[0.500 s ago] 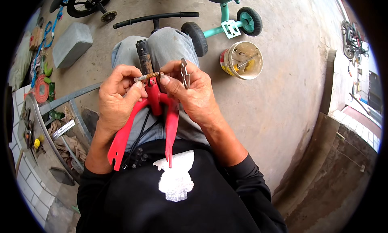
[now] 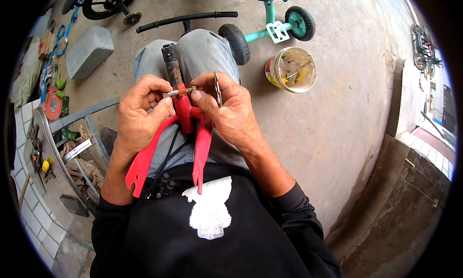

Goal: The person sits on the floor and uses a wrench to tighten a bolt on the head tube of a red bicycle frame. The person holds the frame between their legs and rotates the wrench repeatedly to secure the component.

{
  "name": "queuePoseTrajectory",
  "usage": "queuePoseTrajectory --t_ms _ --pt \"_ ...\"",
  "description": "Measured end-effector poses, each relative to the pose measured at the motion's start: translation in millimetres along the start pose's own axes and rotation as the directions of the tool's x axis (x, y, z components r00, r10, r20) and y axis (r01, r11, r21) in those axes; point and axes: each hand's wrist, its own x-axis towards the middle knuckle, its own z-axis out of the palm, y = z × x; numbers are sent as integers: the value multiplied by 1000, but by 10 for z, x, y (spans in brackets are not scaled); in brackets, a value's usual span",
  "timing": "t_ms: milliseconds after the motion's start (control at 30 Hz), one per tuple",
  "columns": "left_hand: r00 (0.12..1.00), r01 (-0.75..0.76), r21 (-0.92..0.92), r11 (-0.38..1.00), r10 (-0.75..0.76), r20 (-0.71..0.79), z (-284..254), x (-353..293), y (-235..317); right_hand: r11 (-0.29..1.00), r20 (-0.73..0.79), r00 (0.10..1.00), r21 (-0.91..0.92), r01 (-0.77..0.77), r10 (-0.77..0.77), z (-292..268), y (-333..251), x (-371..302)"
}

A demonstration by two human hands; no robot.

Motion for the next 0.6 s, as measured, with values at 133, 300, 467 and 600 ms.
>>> queuePoseTrajectory --t_ms 133,300,467,600 --pt "999 14 -44 999 -16 -41 35 12 -30 1000 3 1000 -11 -11 11 -15 -16 -22" --pt "999 42 51 998 -43 14 -8 7 1 1000 -7 1000 -18 17 -17 -8 2 -26" --pt "998 -61 177 982 61 9 5 42 23 999 -8 1000 -40 5 -5 -11 28 -26" --pt "970 -232 227 946 242 -17 27 87 31 997 -16 1000 -74 -23 22 -28 14 -37"
